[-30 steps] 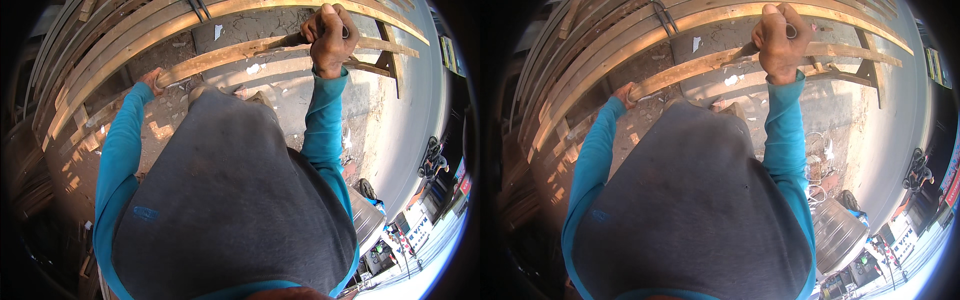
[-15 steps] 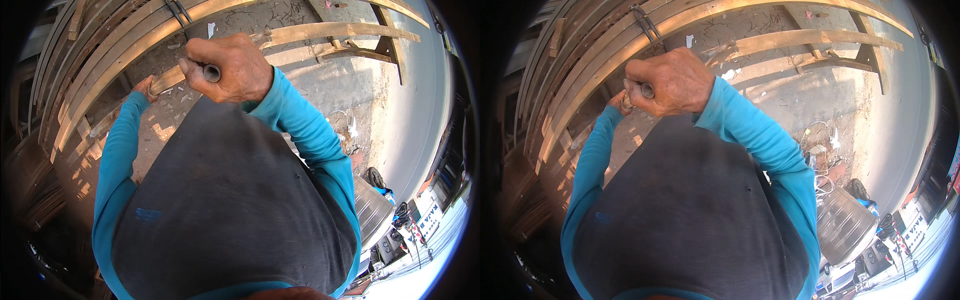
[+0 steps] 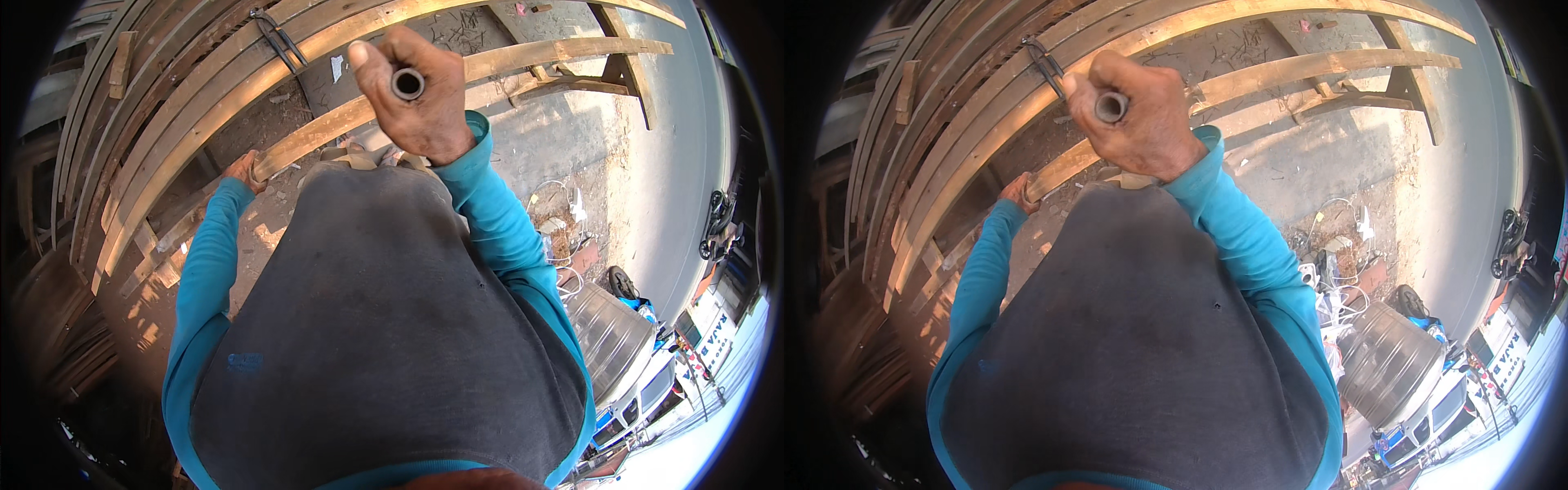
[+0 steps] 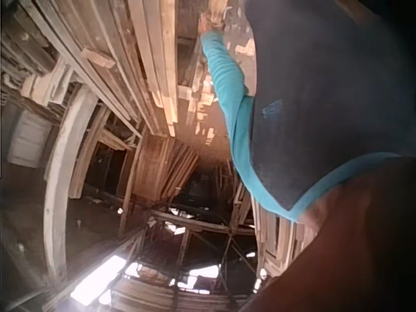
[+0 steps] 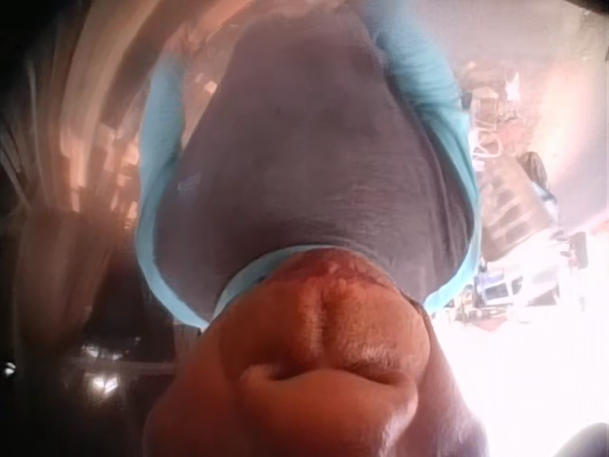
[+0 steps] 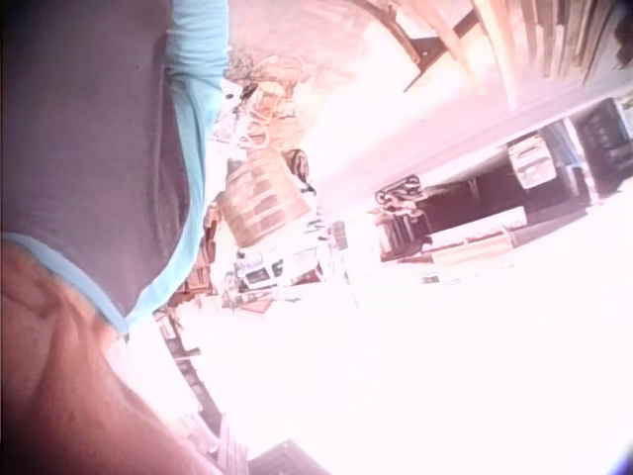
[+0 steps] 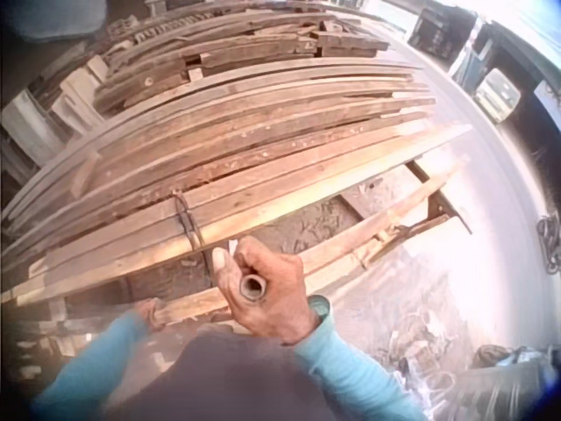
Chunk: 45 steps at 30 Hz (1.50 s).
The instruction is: The person hammers nails into long wooden planks using a hammer, then uses a pair of pincers to remove or adjust a nail on the wood.
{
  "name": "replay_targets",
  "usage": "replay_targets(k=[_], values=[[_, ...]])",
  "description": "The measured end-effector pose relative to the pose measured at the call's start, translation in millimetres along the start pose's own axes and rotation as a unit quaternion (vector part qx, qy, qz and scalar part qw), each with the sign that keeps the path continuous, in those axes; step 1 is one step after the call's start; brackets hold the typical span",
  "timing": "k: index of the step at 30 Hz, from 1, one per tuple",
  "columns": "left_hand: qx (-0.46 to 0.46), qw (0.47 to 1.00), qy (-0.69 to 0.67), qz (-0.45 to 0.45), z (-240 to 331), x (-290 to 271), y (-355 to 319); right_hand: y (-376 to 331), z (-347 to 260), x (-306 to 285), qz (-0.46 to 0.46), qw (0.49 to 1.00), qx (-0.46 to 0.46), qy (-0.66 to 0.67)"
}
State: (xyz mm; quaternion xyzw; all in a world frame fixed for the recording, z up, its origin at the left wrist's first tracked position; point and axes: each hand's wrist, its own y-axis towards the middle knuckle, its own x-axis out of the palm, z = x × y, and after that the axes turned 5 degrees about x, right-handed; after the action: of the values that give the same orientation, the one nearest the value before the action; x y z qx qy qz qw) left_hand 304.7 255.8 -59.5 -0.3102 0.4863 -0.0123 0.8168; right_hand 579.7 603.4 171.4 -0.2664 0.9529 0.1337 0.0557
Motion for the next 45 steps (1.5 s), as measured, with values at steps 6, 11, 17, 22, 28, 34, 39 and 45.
replay_targets(k=[6,11,17,22,28,34,39,45], values=[[-0.004,1.000,0.011,0.026,5.5,6.6,13.4,35.4,19.1,-57.1,0.010,0.986,0.001,0.166],[-0.055,0.995,-0.002,-0.080,27.4,-12.0,15.8,26.8,-13.7,1.3,-0.061,0.990,-0.126,-0.024],[0.003,0.999,0.039,-0.006,16.2,1.1,23.4,41.0,27.3,-75.8,0.019,0.973,-0.009,0.232],[0.026,0.997,0.056,0.047,6.8,16.8,8.9,36.6,1.9,-29.0,0.029,0.984,0.029,0.176],[0.011,0.999,0.051,-0.014,30.7,-4.0,25.1,55.1,25.5,-79.0,0.026,0.974,0.038,0.220],[-0.016,0.999,0.026,-0.030,29.9,-1.6,21.4,47.4,0.9,-29.7,-0.025,0.995,0.006,0.096],[-0.022,0.997,0.073,-0.012,17.8,21.5,22.7,68.0,26.9,-87.2,-0.004,0.964,0.078,0.254],[-0.020,0.998,0.049,-0.026,24.9,-2.8,18.5,33.8,-12.6,-18.7,-0.043,0.989,0.057,0.131]])
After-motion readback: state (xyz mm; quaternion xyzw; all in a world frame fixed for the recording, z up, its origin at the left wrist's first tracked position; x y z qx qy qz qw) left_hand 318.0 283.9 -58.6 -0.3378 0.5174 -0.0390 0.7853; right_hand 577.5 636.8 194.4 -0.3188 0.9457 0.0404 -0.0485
